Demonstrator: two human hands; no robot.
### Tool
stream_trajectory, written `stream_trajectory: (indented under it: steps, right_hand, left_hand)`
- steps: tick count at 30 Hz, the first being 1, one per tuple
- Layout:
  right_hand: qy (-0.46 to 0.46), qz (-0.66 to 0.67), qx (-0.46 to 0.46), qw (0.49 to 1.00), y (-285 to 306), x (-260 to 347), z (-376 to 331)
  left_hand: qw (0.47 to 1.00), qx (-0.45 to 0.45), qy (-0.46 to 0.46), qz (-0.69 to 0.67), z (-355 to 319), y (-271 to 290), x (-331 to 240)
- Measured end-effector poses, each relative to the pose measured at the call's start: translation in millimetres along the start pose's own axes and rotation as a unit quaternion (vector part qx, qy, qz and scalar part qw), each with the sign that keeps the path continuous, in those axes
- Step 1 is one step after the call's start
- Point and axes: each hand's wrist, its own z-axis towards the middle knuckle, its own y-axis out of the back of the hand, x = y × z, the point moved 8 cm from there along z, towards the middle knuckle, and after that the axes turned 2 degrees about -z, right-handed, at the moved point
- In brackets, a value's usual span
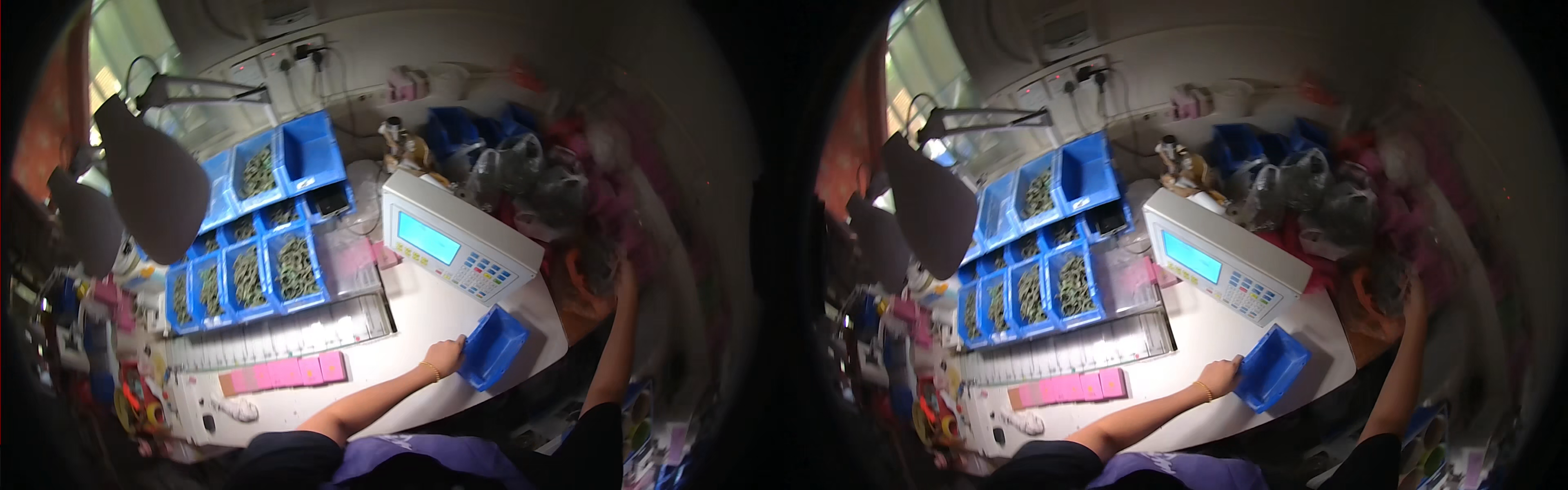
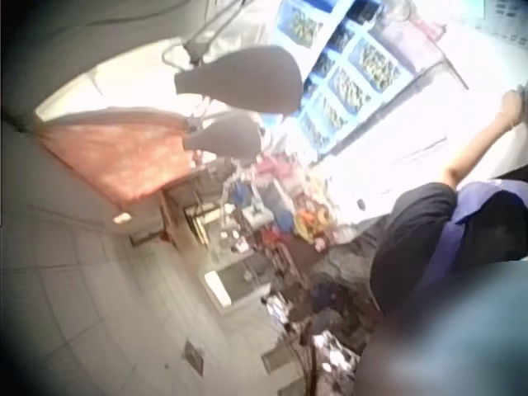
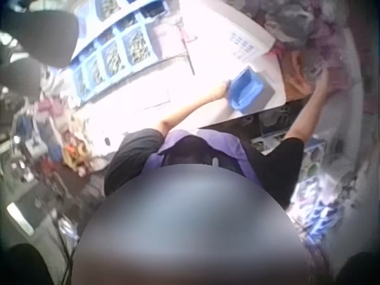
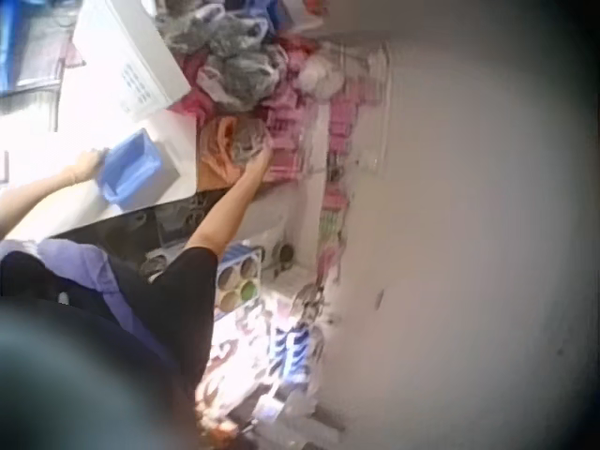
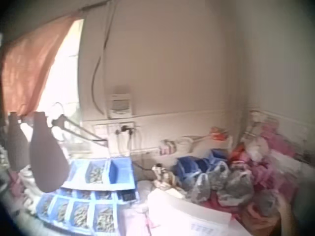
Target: Sorting small metal clips and assembling them into pink molds.
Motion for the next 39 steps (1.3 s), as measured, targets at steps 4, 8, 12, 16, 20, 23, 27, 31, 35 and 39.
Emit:
stream_trajectory:
  steps: [4, 8, 12, 16, 20, 23, 27, 31, 35, 39]
  right_hand:
    - [-0.065, -0.026, -0.072, 0.995, 39.2, -44.2, 39.9]
    - [0.142, -0.242, -0.078, 0.957, -7.9, 38.0, -6.5]
    - [0.276, -0.326, -0.128, 0.895, -108.9, 135.8, -181.8]
    - [0.179, -0.326, 0.277, 0.886, -286.9, 111.6, -355.0]
    - [0.091, -0.381, 0.405, 0.826, -399.6, 47.6, -451.3]
    - [0.009, -0.354, 0.384, 0.853, -440.1, 5.1, -449.8]
    - [0.173, -0.389, 0.302, 0.853, -473.3, -7.0, -411.3]
    - [0.177, -0.395, 0.280, 0.857, -492.1, -30.7, -380.1]
    - [0.223, -0.395, 0.264, 0.851, -509.8, -38.1, -373.0]
    - [0.219, -0.423, 0.273, 0.836, -529.5, -43.9, -369.9]
  left_hand:
    - [0.998, 0.031, 0.046, 0.019, -66.3, 38.6, 26.9]
    - [0.991, -0.035, 0.124, -0.032, -142.6, 100.5, 46.7]
    - [0.965, -0.148, 0.195, -0.092, -200.1, 159.8, 46.7]
    - [0.938, -0.210, 0.235, -0.144, -216.8, 190.1, 44.8]
    - [0.923, -0.288, 0.213, -0.139, -202.2, 208.7, 51.0]
    - [0.919, -0.317, 0.194, -0.131, -186.1, 215.1, 60.1]
    - [0.916, -0.328, 0.154, -0.171, -163.6, 224.3, 73.9]
    - [0.925, -0.308, 0.129, -0.183, -148.6, 227.7, 88.9]
    - [0.923, -0.317, 0.131, -0.173, -136.8, 229.5, 105.3]
    - [0.924, -0.329, 0.175, -0.088, -128.2, 238.6, 121.2]
